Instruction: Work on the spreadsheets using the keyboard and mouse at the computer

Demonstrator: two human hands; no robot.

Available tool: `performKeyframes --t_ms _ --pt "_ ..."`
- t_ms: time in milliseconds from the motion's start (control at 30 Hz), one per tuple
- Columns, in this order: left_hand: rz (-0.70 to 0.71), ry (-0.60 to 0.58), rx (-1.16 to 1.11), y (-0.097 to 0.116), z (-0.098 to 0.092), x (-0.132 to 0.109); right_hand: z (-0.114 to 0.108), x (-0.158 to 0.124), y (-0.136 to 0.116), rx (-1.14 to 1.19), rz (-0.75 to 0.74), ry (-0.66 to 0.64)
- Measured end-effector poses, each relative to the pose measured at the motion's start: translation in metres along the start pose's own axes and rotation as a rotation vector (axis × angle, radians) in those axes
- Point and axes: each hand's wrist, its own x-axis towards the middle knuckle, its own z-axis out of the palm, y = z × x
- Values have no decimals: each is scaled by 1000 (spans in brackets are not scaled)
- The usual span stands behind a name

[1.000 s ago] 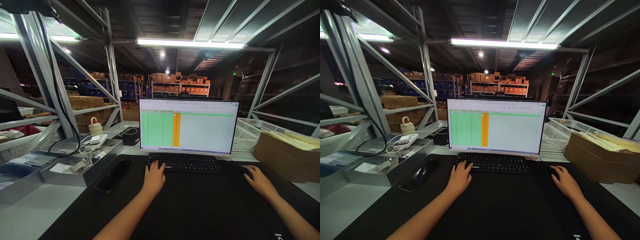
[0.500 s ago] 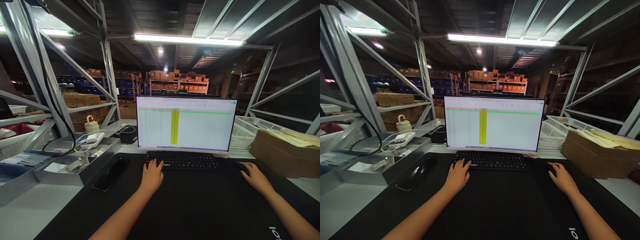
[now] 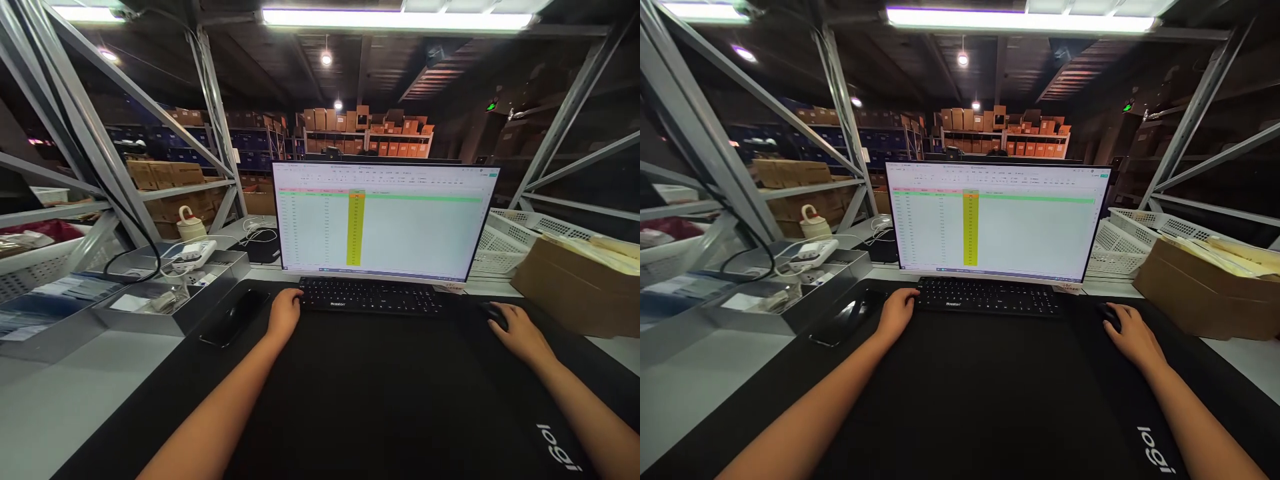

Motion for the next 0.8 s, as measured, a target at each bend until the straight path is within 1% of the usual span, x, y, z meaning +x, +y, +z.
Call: performKeyframes --t_ms 100,200,300,367,433,467,500,567,633,700,733,800 --pt "-74 14 -23 -15 1 6 5 2 4 7 -10 15" --pt "-94 1 -43 -21 2 9 6 2 3 4 -11 20" --pt "-91 -16 -35 -25 3 13 -1 1 -6 -8 11 7" --pt "-94 -27 -23 -27 3 17 -12 0 -18 -28 13 24" --pt "-107 -41 -15 -28 3 20 -27 0 -38 -82 4 87" --pt "-114 -47 -13 -29 4 21 -34 0 -52 -114 -25 109" --pt "-120 -52 -13 -29 4 22 -40 -1 -69 -127 -81 102" --pt "-127 -58 -10 -30 4 24 -47 -3 -109 -72 -176 75" --pt "-127 -64 -6 -30 4 24 -44 -7 -151 40 -293 -23" --pt "-120 -64 10 -30 4 24 -35 -11 -186 113 -380 -116" --pt "-116 -59 23 -30 4 24 -29 -12 -199 126 -391 -131" --pt "-103 -53 44 -30 4 23 -18 -14 -216 132 -393 -118"
